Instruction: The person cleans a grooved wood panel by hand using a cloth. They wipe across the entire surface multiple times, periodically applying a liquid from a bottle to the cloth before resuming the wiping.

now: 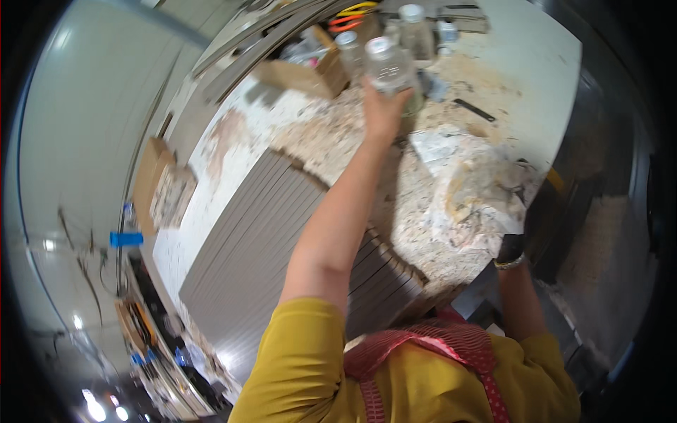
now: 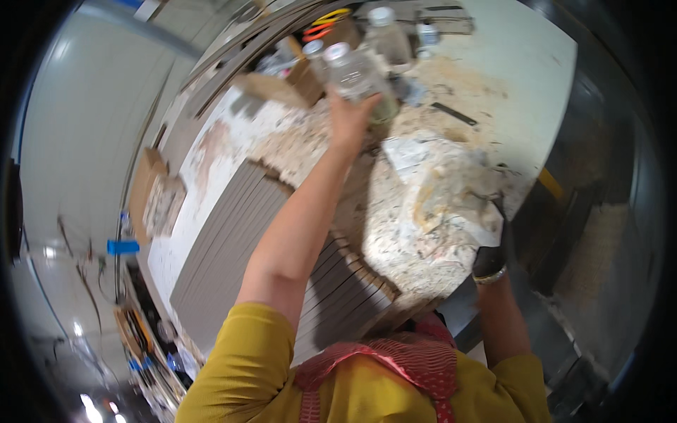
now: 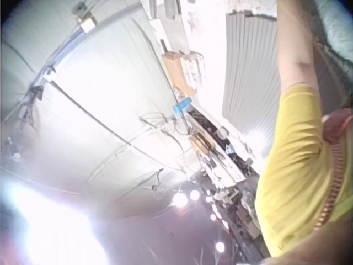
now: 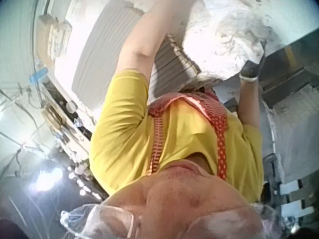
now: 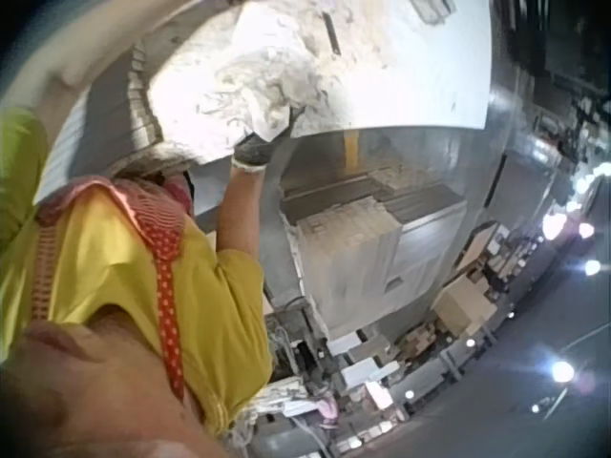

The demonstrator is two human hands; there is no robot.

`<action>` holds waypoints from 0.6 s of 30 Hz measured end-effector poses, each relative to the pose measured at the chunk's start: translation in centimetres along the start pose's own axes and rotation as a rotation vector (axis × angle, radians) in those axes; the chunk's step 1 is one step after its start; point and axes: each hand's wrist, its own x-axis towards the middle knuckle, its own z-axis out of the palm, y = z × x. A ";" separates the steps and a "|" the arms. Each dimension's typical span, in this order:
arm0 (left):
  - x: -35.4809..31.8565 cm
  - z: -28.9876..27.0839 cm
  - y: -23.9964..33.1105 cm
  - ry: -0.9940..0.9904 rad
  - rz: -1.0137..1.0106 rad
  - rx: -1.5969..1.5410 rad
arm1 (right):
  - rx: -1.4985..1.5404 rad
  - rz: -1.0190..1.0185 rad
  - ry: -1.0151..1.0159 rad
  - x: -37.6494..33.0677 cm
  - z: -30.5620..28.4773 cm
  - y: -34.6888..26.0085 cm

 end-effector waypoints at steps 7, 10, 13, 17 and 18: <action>-12.4 -2.1 4.8 -0.255 -0.197 -0.021 | -1.210 -1.058 -0.450 0.4 4.9 -7.7; -20.9 -3.8 6.6 -0.553 -0.683 -0.638 | -1.175 -0.775 -0.290 -2.3 5.9 -8.1; -25.3 -6.5 11.2 -0.337 -0.726 -1.052 | -0.814 -0.454 -0.286 -3.5 5.8 -6.1; -29.4 -10.5 11.6 -0.332 -0.599 -0.868 | -0.380 -0.110 -0.331 -5.4 7.2 -3.0; -31.0 -12.4 12.0 -0.281 -0.578 -0.661 | -0.308 -0.053 -0.358 -5.9 8.1 -2.2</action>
